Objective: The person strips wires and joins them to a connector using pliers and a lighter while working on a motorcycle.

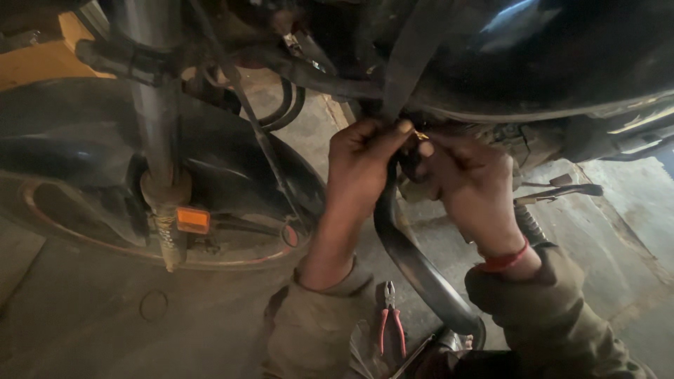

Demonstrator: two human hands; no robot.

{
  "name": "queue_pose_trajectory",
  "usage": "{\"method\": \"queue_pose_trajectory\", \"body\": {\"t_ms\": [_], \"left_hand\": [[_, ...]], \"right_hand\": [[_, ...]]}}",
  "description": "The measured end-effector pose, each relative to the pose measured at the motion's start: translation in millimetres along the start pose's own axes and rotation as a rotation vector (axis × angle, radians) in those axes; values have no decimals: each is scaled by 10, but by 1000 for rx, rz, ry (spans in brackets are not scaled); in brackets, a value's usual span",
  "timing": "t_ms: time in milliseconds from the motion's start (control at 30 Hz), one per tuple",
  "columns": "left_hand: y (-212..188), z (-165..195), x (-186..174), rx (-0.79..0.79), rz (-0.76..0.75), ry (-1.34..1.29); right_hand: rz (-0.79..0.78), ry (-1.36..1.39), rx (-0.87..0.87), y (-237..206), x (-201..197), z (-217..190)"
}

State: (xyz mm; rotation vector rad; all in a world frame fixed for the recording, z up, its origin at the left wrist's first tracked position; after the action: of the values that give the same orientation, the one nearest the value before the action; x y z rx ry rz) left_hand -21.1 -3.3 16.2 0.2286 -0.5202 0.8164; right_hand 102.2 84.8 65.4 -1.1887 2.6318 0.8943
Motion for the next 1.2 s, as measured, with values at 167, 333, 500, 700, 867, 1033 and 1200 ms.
{"method": "queue_pose_trajectory", "body": {"t_ms": [167,333,500,700,867,1033,1200], "left_hand": [[19,16,-31,-25,-22,-12],[14,46,-35,-45,-54,-23],[1,71,-39,-22,-28,39],[-1,78,-21,-63,-57,-63],[-15,83,-26,6,-39,143],[-19,64,-26,19,-32,204],[-33,56,49,59,-146,-24]], "right_hand": [[1,160,91,54,-11,-35],[0,251,86,43,-1,-26],[-26,72,41,13,-5,-34],[-14,-253,-452,-45,37,-117],[9,-303,-454,-58,44,-101],[37,-282,-477,-77,63,-55],[104,-350,-483,-79,109,30]]}}
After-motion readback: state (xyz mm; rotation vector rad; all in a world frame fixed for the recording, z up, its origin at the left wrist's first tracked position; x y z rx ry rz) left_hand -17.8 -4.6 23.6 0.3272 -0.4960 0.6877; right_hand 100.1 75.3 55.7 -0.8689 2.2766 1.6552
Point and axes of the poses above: each hand's wrist, its own y-axis towards the middle knuckle, its own x-axis out of the palm, z = x × y, the point moved 2 cm from there along y, towards the middle knuckle, and after that the axes turned 14 degrees about -x, right-handed, at the moved point
